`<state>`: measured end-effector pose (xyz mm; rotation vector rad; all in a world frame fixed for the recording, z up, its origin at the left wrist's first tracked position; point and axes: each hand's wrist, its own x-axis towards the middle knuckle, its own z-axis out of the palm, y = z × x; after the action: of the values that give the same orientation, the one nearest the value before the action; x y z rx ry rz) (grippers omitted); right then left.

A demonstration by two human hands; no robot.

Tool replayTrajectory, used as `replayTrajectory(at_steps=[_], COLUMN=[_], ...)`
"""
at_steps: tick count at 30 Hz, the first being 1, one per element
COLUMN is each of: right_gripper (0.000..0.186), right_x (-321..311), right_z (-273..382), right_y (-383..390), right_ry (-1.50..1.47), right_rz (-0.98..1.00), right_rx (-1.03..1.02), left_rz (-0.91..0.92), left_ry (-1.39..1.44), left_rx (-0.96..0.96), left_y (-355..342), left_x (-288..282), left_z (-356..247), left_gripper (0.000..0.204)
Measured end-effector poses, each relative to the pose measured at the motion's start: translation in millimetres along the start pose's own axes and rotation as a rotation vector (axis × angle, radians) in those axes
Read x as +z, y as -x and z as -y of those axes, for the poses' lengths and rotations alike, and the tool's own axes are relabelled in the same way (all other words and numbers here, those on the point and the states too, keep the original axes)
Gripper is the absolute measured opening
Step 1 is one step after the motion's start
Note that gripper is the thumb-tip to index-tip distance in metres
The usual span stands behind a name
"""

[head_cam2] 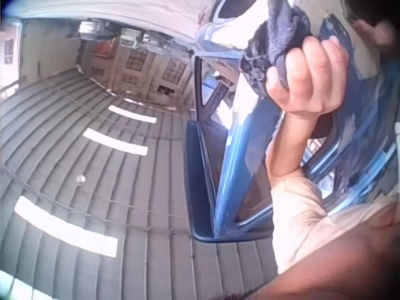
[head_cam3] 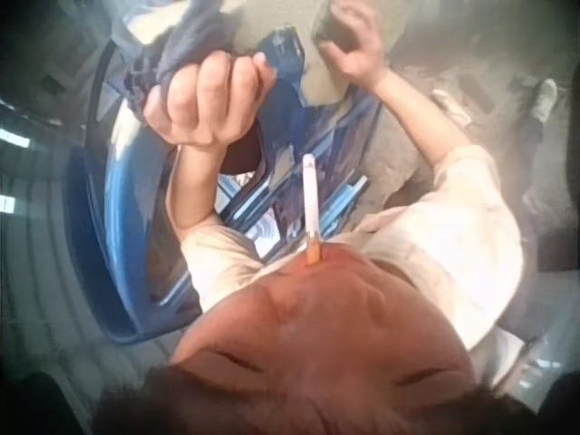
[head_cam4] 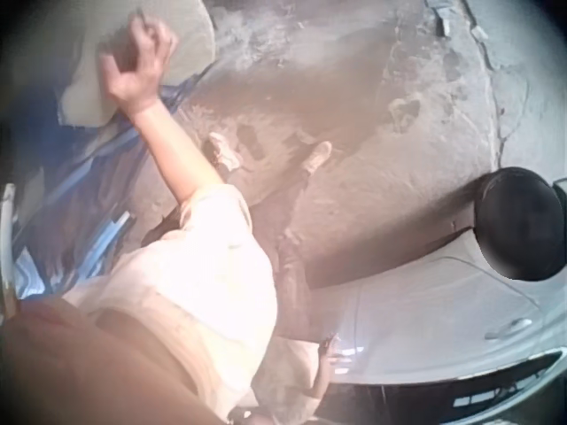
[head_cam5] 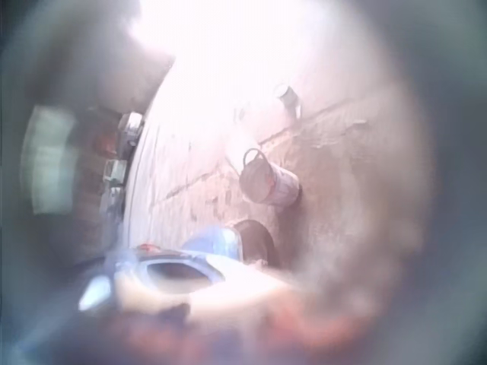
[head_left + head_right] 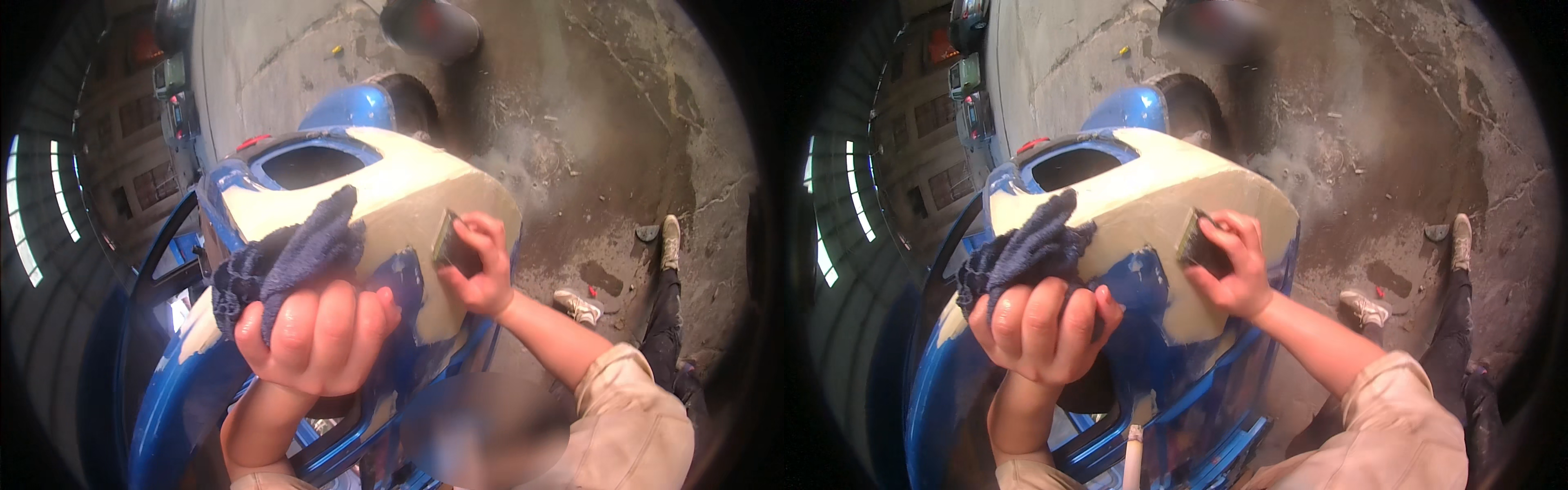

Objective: The person sands a blue vehicle body part with a sanding block and a cloth, repeatedly dipping the cloth into a bucket of water. The person works on the curved surface, smoothing the filler and wiping away dust.

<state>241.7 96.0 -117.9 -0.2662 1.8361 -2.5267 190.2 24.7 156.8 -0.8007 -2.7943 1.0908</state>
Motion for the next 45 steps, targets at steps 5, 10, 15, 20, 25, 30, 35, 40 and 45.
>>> replayTrajectory(at_steps=[5,10,15,20,25,30,35,40,45], right_gripper=[0.064,0.065,0.061,0.059,0.06,0.06,0.062,0.062,0.061], right_x=[29.3,11.4,23.2,19.1,16.2,19.0,4.4,22.6,1.1], right_z=[30.5,-4.4,22.9,5.2,3.5,-1.1,-12.5,9.8,-40.8], right_y=[-91.6,-28.0,-73.6,-61.6,-35.5,-96.2,-23.4,-84.4,-15.1], right_ry=[-0.011,-0.013,0.046,0.001,0.023,0.039,0.075,0.087,0.037], right_rz=[-0.009,-0.027,-0.058,-0.037,-0.088,-0.02,-0.054,-0.027,-0.051], right_rx=[-0.123,-0.099,-0.098,-0.125,-0.016,-0.191,-0.048,-0.126,-0.058], left_rz=[0.02,-0.007,-0.037,-0.014,0.002,0.033,-0.021,0.006,-0.019], left_ry=[-0.044,-0.003,-0.041,-0.034,-0.07,-0.05,-0.021,-0.02,0.01], left_rx=[0.016,0.007,0.016,0.016,0.014,0.001,0.003,0.017,0.017], left_y=[-0.1,2.6,1.9,3.8,2.9,-1.9,-0.3,1.2,-0.5], left_x=[0.6,1.0,3.6,4.2,-2.4,2.9,1.6,0.1,0.3], left_z=[2.5,0.6,0.8,-1.3,-0.6,-2.7,-0.6,2.2,1.0], left_gripper=[0.014,0.014,0.012,0.013,0.012,0.013,0.013,0.013,0.014])
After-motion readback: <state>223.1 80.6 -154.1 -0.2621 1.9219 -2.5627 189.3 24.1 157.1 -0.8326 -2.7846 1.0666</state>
